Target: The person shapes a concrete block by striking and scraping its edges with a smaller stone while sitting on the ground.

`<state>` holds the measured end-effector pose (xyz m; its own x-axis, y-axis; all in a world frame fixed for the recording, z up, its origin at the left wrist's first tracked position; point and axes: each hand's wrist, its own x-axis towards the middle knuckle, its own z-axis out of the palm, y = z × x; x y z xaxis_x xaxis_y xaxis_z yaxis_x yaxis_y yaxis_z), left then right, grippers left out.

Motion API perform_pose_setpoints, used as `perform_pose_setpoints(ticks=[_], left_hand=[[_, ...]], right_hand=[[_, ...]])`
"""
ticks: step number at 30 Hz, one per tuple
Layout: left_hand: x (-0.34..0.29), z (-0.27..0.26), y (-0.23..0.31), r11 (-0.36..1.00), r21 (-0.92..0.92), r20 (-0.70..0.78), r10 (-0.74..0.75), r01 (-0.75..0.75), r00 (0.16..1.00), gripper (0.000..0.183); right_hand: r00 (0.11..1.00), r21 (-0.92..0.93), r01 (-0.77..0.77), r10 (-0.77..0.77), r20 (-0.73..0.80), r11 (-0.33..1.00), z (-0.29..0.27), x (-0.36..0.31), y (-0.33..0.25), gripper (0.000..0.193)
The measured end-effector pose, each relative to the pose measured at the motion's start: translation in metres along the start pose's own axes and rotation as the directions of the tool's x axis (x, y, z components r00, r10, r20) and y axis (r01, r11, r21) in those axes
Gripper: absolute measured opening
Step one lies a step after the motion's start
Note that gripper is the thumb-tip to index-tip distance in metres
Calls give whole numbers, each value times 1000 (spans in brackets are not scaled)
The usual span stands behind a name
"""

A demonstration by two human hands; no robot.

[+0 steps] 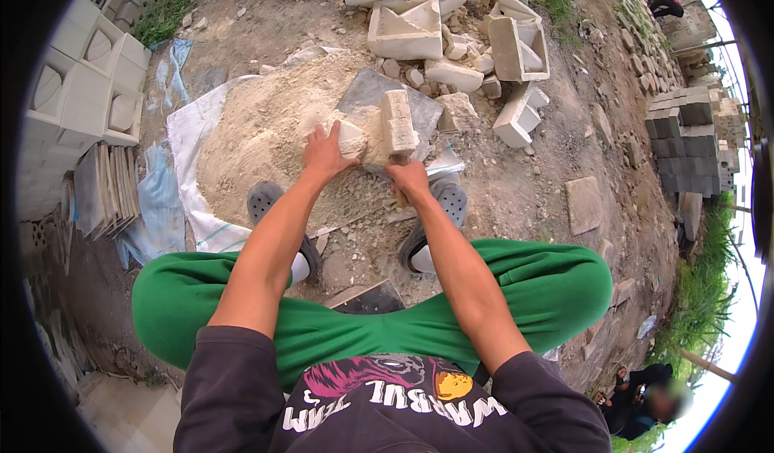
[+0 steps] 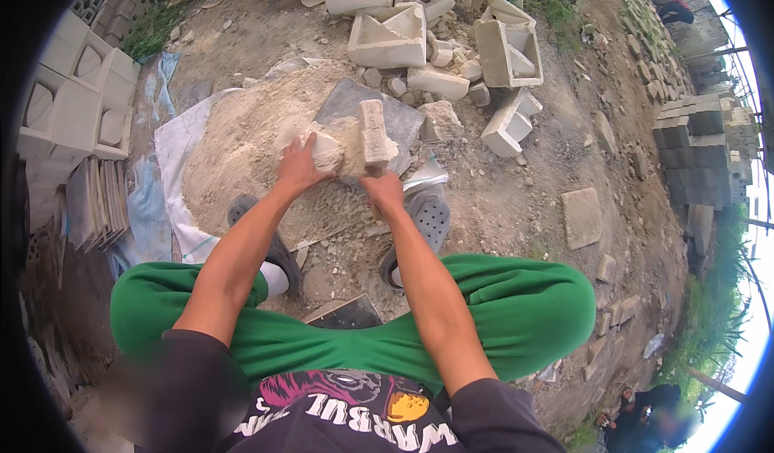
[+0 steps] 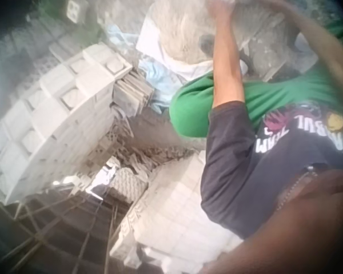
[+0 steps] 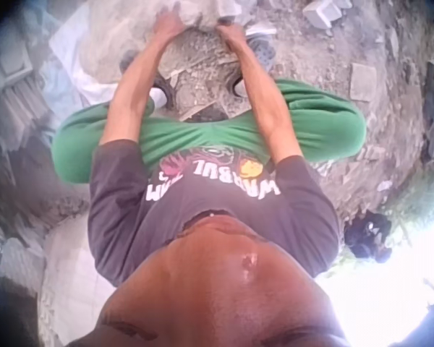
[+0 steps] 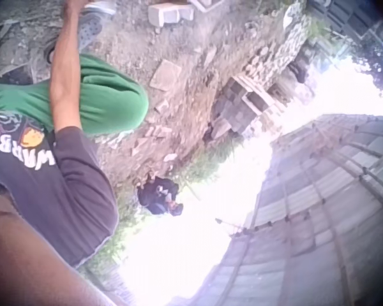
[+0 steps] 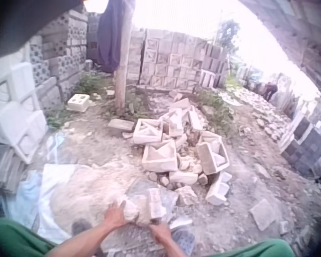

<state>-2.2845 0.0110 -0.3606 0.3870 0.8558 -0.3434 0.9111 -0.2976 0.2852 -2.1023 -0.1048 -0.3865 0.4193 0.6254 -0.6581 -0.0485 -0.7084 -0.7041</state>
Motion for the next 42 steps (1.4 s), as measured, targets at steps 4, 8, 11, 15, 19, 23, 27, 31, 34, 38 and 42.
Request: perform_pose_setpoints(ticks=[4,8,11,15,19,23,27,31,34,38,42], left_hand=[[6,5,9,998,5,54,-64,64,997,121],[6,10,8,999,-10,-3,-33,33,999,120],[10,1,14,998,67,-4,3,-3,1000,116],[17,-8,4,1000,28,54,9,-11,999,115],[14,-11,0,964,-182,70,-181,191,981,117],[4,-20,9,922,-224,24,-320,317,947,115],[-11,-20,6,924,-120,-5,-366,363,931,109],[-47,0,0,992,122,-46,-10,15,999,106],[-69,24,-16,939,145,18,313,-312,950,109],[-93,69,-23,926,165,42,336,-338,941,110],[-94,63,-10,913,245,-49,348,-327,936,84]], right_hand=[[997,1,-45,45,-60,999,-1,-3,-3,47],[999,-56,-40,38,-37,998,-3,-4,-5,48],[997,-39,-23,20,-69,999,-4,-3,-4,47],[998,-51,-33,30,-50,998,-4,-4,-10,46],[999,-52,-32,29,-45,998,-4,-6,-11,45],[999,0,-31,31,-23,1000,-4,-5,-6,44],[999,-43,-39,38,-17,998,-7,-1,-2,44],[999,-23,-37,36,-22,999,-6,-4,-6,44],[1000,-22,-11,11,-9,1000,-3,-1,-4,43],[1000,-51,-20,20,-2,999,-2,1,-2,41],[1000,15,-6,7,-20,1000,-4,-1,-1,33]])
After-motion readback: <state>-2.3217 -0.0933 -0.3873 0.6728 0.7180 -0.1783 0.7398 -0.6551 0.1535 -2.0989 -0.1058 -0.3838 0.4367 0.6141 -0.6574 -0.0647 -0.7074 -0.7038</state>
